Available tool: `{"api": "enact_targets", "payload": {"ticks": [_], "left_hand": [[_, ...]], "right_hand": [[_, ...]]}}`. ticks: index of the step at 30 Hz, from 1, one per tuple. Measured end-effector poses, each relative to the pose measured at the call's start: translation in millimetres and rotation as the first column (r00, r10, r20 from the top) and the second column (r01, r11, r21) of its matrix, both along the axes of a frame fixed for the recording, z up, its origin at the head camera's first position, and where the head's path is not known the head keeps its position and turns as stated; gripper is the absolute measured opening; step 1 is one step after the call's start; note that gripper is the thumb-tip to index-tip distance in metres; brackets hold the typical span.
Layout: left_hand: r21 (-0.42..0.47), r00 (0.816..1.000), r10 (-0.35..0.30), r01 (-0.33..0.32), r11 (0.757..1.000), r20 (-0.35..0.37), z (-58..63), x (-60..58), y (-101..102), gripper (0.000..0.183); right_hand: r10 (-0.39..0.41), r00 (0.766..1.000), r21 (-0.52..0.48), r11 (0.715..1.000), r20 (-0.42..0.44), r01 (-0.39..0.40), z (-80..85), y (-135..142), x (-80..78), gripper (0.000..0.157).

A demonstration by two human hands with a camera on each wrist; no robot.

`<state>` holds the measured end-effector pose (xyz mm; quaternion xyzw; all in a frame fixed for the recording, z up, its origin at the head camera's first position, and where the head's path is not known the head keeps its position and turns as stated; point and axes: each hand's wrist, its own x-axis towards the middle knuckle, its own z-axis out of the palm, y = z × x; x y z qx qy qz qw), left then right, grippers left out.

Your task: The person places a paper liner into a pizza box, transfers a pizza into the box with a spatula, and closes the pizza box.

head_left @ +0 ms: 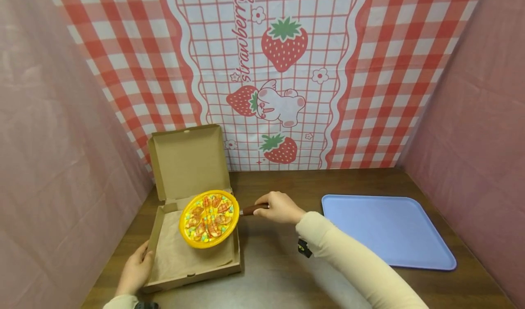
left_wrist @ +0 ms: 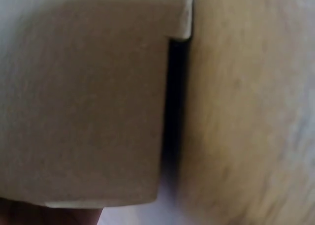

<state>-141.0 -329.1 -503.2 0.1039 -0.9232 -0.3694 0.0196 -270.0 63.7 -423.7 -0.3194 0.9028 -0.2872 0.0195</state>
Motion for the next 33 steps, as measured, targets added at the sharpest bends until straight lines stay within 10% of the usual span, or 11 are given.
{"api": "enact_targets", "payload": {"ticks": [33], "left_hand": [[-0.039,0.999,0.006,-0.008,0.999,-0.046,-2.8,1.9,1,0.049]], "right_hand": [[0.035,0.998,0.120,0.992,-0.054,-0.028,-35.6,-49,19.3,0.014]]}}
